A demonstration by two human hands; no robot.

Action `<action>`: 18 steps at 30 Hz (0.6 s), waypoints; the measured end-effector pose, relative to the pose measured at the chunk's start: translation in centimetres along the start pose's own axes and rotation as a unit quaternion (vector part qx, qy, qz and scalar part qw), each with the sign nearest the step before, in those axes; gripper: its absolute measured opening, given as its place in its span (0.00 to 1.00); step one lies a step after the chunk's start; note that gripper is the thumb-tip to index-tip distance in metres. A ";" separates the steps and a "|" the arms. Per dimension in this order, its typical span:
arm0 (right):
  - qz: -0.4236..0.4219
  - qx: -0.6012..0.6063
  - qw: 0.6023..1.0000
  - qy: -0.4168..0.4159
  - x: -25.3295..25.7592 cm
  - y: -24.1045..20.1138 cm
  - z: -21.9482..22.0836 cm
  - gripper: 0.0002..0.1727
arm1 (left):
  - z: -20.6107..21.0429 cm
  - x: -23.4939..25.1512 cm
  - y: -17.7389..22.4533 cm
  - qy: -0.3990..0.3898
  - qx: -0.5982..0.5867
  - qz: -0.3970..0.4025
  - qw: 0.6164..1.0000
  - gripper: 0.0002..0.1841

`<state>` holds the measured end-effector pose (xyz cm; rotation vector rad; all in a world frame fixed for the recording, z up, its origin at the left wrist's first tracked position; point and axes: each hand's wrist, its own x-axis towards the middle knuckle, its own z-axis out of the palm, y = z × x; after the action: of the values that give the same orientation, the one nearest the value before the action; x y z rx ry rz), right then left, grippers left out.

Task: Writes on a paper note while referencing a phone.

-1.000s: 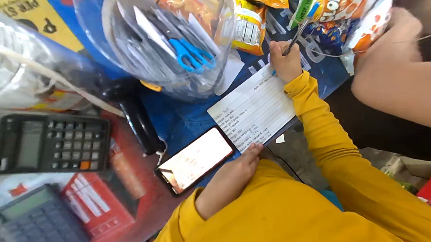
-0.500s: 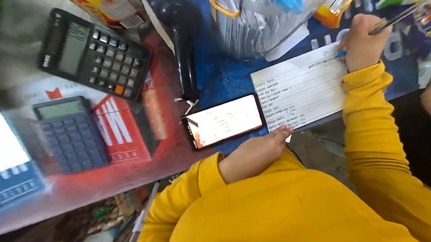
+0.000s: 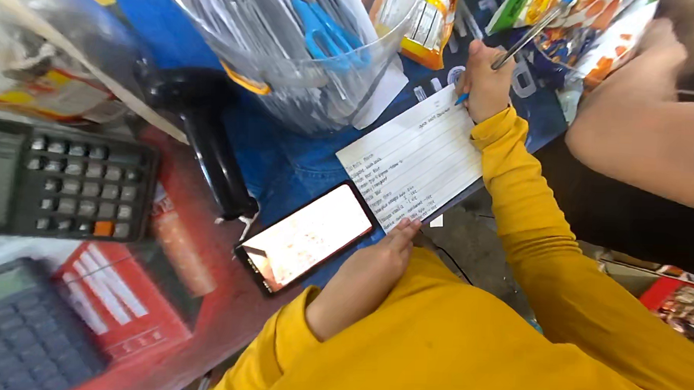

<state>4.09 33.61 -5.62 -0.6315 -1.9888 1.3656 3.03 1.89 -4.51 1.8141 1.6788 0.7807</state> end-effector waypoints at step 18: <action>-0.096 0.013 0.978 -0.186 -1.6 -2.3 -0.2 0.18 | -3.5 1.4 1.3 -0.230 0.004 -0.093 0.969 0.23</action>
<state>5.30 31.85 -3.80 -0.1689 -2.2504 1.4666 1.48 3.18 -1.08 1.6519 1.5090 0.2450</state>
